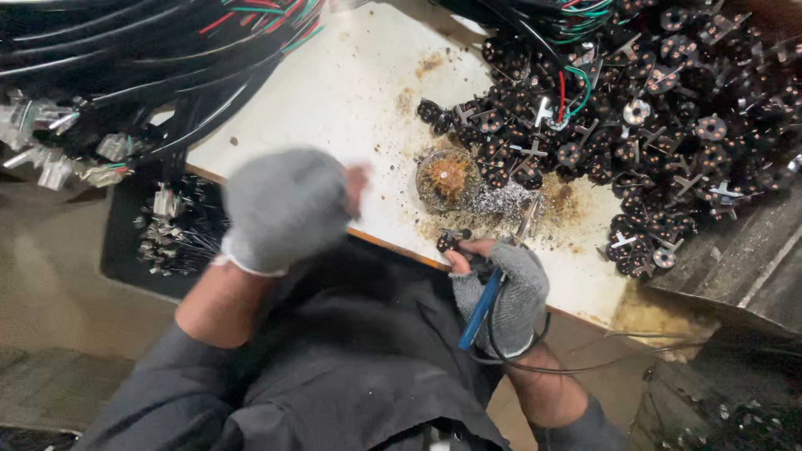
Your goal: The person, wearing fingerless gloves, solders red and green wires onto the terminals of black lamp holders at a workbench. They hold a soldering iron in one hand and wire in the other, dip wires in flux, solder each connection, and place finished lamp holders onto a large pile on the bench.
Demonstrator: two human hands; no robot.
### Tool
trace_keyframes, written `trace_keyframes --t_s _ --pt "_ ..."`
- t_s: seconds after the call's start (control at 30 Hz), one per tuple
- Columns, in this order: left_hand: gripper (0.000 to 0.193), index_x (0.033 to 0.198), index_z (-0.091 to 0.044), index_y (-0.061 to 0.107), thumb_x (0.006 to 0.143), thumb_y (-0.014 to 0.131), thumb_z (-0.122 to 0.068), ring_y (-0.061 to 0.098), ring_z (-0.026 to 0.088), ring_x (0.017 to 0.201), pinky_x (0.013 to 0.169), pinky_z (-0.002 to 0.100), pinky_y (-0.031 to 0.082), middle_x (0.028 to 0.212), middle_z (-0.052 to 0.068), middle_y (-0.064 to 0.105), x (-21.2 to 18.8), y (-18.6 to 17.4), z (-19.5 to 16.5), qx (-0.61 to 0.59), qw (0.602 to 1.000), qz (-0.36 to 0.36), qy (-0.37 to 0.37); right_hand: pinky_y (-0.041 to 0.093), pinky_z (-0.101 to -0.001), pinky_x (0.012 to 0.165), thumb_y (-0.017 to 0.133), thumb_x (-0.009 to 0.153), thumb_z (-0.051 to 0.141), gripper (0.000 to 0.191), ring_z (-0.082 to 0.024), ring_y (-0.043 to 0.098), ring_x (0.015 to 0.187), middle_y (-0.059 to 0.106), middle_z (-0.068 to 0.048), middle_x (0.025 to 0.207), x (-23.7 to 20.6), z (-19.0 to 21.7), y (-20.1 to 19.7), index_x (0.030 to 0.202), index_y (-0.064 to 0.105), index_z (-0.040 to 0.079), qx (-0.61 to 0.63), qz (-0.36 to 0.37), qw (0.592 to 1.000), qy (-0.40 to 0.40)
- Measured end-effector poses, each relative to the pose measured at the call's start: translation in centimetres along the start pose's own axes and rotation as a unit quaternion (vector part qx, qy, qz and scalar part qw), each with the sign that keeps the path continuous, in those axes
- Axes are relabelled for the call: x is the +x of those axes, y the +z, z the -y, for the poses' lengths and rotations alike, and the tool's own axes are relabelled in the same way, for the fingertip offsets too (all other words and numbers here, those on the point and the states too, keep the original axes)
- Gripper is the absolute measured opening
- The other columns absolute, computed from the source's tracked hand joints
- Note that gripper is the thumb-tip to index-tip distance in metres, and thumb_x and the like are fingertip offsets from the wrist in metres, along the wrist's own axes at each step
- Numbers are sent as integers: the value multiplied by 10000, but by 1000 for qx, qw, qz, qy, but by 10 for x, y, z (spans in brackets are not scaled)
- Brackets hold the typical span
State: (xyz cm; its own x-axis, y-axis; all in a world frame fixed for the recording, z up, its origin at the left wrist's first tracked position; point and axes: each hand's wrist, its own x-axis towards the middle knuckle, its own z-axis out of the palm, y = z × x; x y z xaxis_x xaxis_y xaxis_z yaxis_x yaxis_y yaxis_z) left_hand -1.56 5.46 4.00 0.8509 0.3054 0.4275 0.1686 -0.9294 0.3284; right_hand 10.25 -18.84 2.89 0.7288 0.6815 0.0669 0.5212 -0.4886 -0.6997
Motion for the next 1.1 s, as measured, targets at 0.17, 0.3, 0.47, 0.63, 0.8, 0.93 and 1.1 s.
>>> trace_keyframes --t_s 0.17,0.3,0.47,0.63,0.8,0.93,1.1 --pt "182 891 -153 738 808 874 -241 643 235 816 691 364 489 860 25 640 13 -41 47 210 976 24 -49 519 -365 701 878 791 155 194 -271 678 721 720 -87 806 -1 2 5 900 739 75 -1 -15 1000 -6" --pt "190 909 -162 736 808 869 -254 643 222 816 724 365 491 894 12 640 4 -38 54 242 966 49 -72 521 -370 707 900 781 131 234 -266 685 729 727 -80 826 -1 0 11 899 709 66 26 -60 998 -15" --pt "207 865 -144 708 779 873 -234 655 248 832 712 380 502 890 33 643 1 -27 54 234 966 64 -91 537 -379 738 919 753 130 268 -283 696 773 729 -71 823 -3 -6 17 875 685 81 -5 -80 996 -32" --pt "74 909 -115 684 889 745 -80 644 215 743 659 327 502 873 45 630 8 -31 44 164 980 77 -86 543 -368 735 924 760 143 292 -260 706 770 740 -64 826 -6 -13 22 881 666 83 5 -89 995 -38" --pt "141 815 -166 641 769 769 -129 649 258 690 586 392 498 803 30 634 -9 -20 -9 -151 979 138 -13 598 -282 793 819 973 120 502 -184 739 855 740 -155 1096 -26 -17 26 1220 384 69 176 -126 975 -60" --pt "190 784 -186 649 684 806 -220 648 274 663 543 420 496 740 32 609 -23 21 -43 -258 929 259 59 621 -320 858 797 952 135 635 -249 746 932 728 -176 1088 -40 -26 26 1291 260 104 313 -70 947 -3" --pt "273 958 -165 670 729 806 -220 688 312 747 615 439 528 814 64 669 -24 30 -44 -284 888 361 25 654 -332 800 772 997 60 572 -248 772 871 711 -145 1029 -40 -33 24 1288 283 113 353 -87 932 -9"
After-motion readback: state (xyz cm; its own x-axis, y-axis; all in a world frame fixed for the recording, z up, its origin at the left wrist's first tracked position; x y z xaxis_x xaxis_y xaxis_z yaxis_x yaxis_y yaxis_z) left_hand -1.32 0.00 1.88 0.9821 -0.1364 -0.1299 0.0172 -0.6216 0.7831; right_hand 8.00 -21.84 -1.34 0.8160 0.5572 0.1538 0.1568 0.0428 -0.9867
